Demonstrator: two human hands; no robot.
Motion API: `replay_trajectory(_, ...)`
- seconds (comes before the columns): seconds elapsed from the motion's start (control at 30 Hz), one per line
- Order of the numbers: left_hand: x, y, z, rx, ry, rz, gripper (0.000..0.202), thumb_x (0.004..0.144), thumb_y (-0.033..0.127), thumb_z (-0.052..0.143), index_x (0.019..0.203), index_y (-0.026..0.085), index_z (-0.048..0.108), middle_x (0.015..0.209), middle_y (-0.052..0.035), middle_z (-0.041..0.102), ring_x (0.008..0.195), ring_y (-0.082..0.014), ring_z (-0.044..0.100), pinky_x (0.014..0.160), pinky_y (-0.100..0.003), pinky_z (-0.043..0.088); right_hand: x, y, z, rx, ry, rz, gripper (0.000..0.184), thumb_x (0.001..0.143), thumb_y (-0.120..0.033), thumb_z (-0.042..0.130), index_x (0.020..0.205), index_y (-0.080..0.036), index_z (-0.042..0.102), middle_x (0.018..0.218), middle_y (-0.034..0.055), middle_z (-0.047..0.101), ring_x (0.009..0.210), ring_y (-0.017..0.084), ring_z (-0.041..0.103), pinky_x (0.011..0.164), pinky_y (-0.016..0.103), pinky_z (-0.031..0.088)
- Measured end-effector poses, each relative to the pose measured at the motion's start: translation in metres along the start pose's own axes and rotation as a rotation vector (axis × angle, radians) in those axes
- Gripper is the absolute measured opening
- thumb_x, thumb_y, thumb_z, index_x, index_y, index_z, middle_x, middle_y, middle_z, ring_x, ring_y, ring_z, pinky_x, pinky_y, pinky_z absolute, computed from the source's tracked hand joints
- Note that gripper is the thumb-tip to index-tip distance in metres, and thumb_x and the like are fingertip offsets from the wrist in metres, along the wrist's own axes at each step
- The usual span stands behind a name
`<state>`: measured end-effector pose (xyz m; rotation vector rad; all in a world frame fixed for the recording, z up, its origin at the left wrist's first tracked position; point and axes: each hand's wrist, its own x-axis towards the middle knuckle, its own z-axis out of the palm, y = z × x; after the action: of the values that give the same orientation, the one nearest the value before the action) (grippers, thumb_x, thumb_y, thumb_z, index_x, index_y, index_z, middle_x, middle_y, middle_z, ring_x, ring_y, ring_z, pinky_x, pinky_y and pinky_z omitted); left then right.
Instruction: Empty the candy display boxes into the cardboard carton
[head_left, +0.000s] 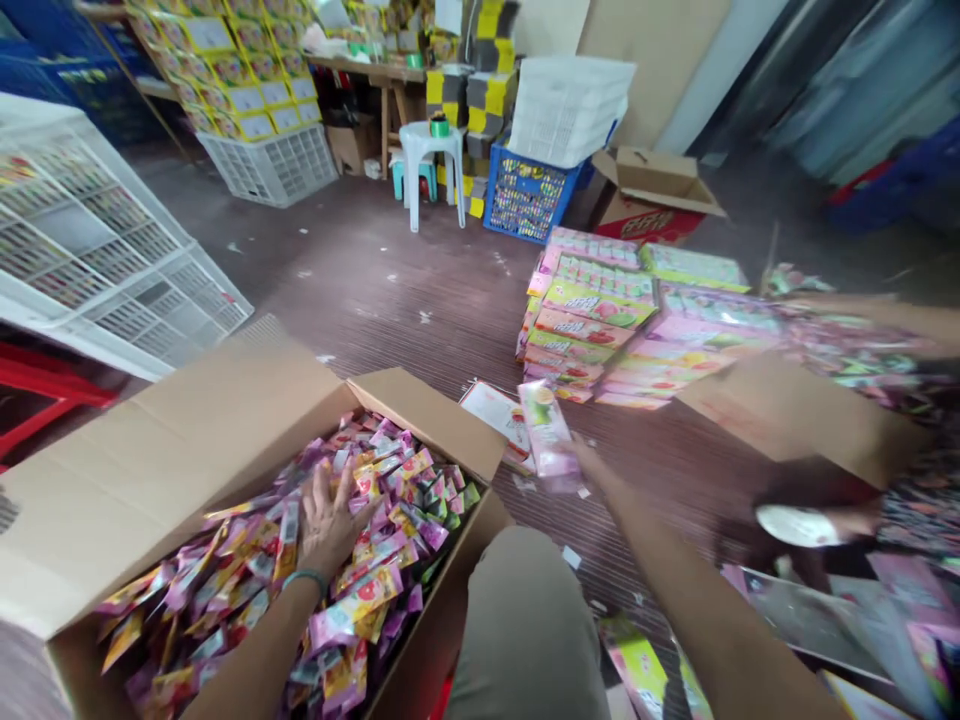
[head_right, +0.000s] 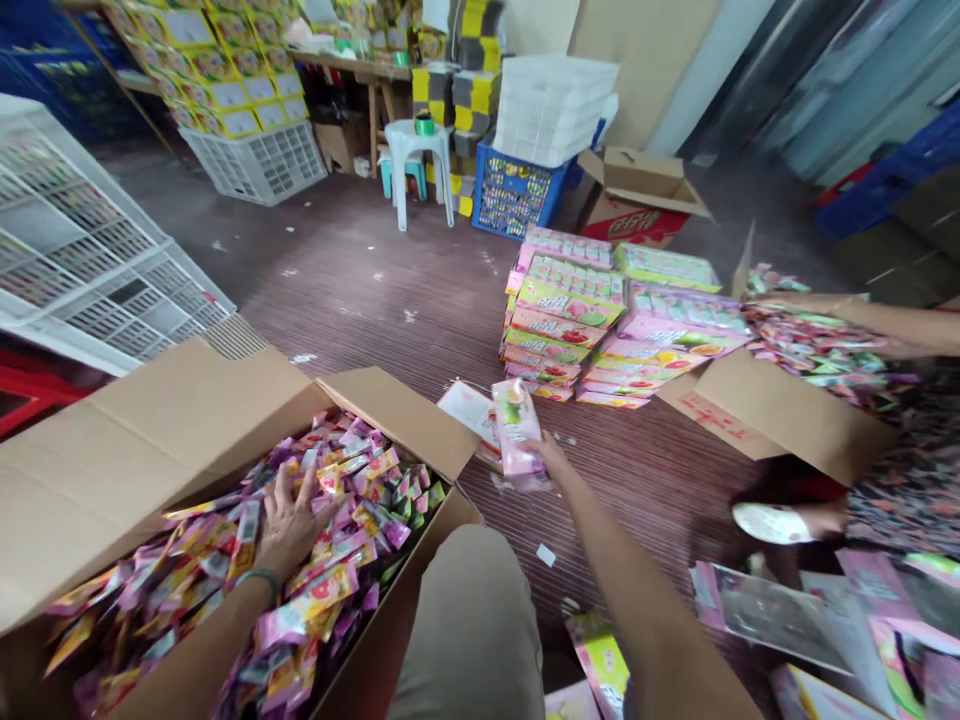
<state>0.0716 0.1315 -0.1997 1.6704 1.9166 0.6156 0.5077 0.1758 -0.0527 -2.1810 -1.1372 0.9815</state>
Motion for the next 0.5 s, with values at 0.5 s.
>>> replay_trajectory(0.5, -0.081, 0.103, -0.13, -1.461, -0.099, 0.067, 0.06, 0.078, 0.051, 0.083, 0.129, 0.02, 0.072, 0.139, -0.0153, 0.07, 0.14, -0.0336, 0.056, 0.12, -0.047, 0.041, -0.202, -0.129, 0.118, 0.595, -0.661, -0.554, 0.076, 0.06, -0.028, 0.092, 0.132, -0.026, 0.069, 0.118, 0.0051, 0.077, 0.119, 0.035, 0.068, 0.1, 0.048, 0.057)
